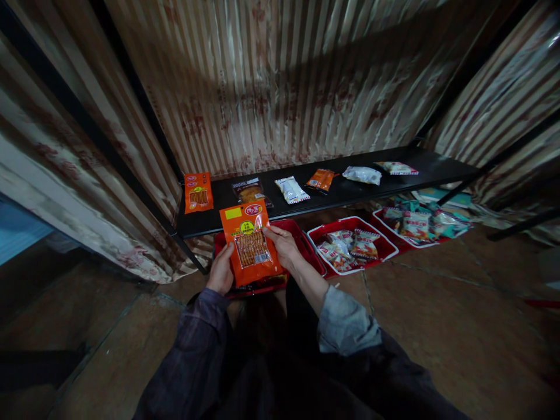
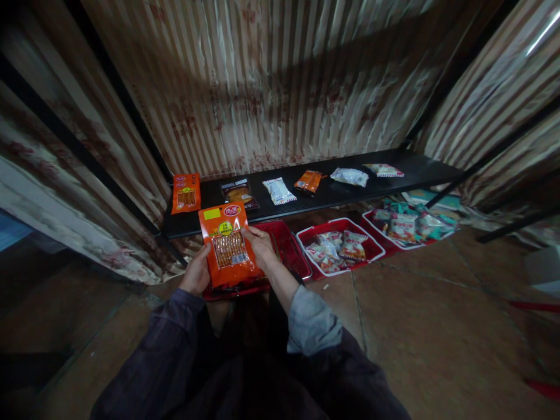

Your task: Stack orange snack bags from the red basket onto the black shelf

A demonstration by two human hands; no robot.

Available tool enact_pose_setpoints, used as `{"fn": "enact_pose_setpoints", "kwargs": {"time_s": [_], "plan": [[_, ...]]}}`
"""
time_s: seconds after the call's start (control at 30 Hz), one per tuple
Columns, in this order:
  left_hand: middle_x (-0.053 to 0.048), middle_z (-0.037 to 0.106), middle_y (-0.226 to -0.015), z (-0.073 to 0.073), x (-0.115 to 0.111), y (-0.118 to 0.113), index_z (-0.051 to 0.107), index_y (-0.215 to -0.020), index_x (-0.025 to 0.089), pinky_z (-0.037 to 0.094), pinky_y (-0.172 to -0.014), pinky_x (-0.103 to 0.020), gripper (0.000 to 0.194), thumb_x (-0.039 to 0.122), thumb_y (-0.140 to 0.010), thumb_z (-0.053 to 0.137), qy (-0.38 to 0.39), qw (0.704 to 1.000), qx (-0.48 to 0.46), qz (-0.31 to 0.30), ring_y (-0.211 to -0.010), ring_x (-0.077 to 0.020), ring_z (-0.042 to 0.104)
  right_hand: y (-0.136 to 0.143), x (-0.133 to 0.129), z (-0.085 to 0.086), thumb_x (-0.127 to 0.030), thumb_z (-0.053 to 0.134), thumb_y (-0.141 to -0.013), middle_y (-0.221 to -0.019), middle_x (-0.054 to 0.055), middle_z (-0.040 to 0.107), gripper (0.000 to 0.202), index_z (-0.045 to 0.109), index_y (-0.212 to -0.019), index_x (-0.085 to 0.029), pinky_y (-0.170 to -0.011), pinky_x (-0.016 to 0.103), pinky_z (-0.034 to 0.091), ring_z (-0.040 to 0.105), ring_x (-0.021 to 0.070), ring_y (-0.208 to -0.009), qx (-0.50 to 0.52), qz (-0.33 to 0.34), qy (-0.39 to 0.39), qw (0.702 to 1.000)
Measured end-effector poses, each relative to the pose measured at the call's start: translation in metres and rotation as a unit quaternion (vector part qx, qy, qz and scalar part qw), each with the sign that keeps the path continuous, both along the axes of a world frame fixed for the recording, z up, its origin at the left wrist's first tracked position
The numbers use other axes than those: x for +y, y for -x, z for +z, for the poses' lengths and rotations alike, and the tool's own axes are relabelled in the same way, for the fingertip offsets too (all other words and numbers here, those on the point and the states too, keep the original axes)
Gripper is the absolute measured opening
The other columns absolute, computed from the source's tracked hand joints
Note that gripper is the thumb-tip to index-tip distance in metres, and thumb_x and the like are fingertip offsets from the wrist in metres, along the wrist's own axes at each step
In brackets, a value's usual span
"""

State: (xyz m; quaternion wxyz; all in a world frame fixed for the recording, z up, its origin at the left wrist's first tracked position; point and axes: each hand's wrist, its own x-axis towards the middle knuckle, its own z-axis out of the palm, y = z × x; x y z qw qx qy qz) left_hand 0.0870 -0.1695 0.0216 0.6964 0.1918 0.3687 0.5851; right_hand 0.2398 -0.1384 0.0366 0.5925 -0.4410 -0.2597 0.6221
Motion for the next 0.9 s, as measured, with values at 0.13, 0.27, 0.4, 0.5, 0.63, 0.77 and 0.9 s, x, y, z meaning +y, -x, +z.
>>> {"fn": "enact_pose_setpoints", "kwargs": {"time_s": [0.13, 0.27, 0.4, 0.5, 0.63, 0.77, 0.9], "plan": [[-0.007, 0.07, -0.102, -0.002, -0.002, 0.004, 0.065, -0.098, 0.016, 0.044, -0.099, -0.037, 0.028, 0.029, -0.073, 0.068, -0.001, 1.0, 0.016, -0.004, -0.106, -0.0208, 0.061, 0.0, 0.004, 0.002, -0.029, 0.081, -0.053, -0.067, 0.0, 0.071, 0.028, 0.068, -0.076, -0.018, -0.059, 0.029, 0.051, 0.064, 0.0161, -0.059, 0.003, -0.006, -0.003, 1.0], [-0.005, 0.071, -0.099, -0.005, -0.007, 0.011, 0.066, -0.089, 0.016, 0.043, -0.098, -0.034, 0.023, 0.024, -0.068, 0.07, -0.013, 0.999, 0.048, -0.01, -0.105, -0.0202, 0.061, 0.001, 0.011, 0.005, -0.027, 0.077, -0.057, -0.067, -0.001, 0.07, 0.025, 0.067, -0.078, -0.018, -0.059, 0.03, 0.052, 0.066, 0.0183, -0.063, 0.008, -0.006, 0.006, 1.0], [-0.005, 0.071, -0.095, -0.002, -0.013, 0.015, 0.067, -0.093, 0.016, 0.045, -0.094, -0.034, 0.03, 0.017, -0.063, 0.069, -0.028, 0.996, 0.075, -0.049, -0.098, -0.0217, 0.064, 0.001, 0.019, 0.007, -0.025, 0.076, -0.059, -0.069, 0.0, 0.071, 0.023, 0.065, -0.077, -0.018, -0.061, 0.03, 0.053, 0.066, 0.018, -0.064, 0.005, -0.003, 0.009, 1.0], [-0.005, 0.071, -0.096, 0.001, -0.016, 0.016, 0.067, -0.096, 0.016, 0.048, -0.09, -0.036, 0.035, 0.015, -0.062, 0.068, -0.045, 0.993, 0.078, -0.073, -0.095, -0.0223, 0.065, 0.001, 0.025, 0.008, -0.024, 0.075, -0.06, -0.069, 0.0, 0.071, 0.023, 0.065, -0.079, -0.018, -0.06, 0.029, 0.053, 0.065, 0.0167, -0.062, 0.001, -0.009, 0.01, 1.0], [-0.005, 0.07, -0.098, 0.002, -0.018, 0.017, 0.065, -0.096, 0.018, 0.052, -0.084, -0.036, 0.035, 0.016, -0.062, 0.068, -0.051, 0.991, 0.088, -0.083, -0.091, -0.0218, 0.065, 0.001, 0.03, 0.008, -0.023, 0.074, -0.062, -0.067, -0.001, 0.07, 0.02, 0.064, -0.079, -0.018, -0.058, 0.03, 0.053, 0.064, 0.016, -0.058, 0.0, -0.011, 0.014, 1.0], [-0.005, 0.069, -0.099, 0.002, -0.019, 0.018, 0.064, -0.097, 0.018, 0.052, -0.084, -0.036, 0.035, 0.017, -0.062, 0.07, -0.056, 0.991, 0.09, -0.078, -0.092, -0.0208, 0.065, 0.003, 0.031, 0.009, -0.019, 0.072, -0.064, -0.064, -0.001, 0.07, 0.016, 0.065, -0.078, -0.018, -0.059, 0.03, 0.053, 0.064, 0.0159, -0.056, 0.01, -0.009, 0.018, 1.0], [-0.004, 0.068, -0.101, 0.003, -0.022, 0.016, 0.062, -0.102, 0.02, 0.053, -0.084, -0.037, 0.039, 0.019, -0.064, 0.071, -0.054, 0.992, 0.089, -0.072, -0.092, -0.0199, 0.065, 0.005, 0.03, 0.012, -0.019, 0.071, -0.066, -0.07, 0.001, 0.072, 0.014, 0.065, -0.078, -0.018, -0.061, 0.03, 0.054, 0.066, 0.0169, -0.063, 0.018, 0.017, 0.004, 1.0]]}}
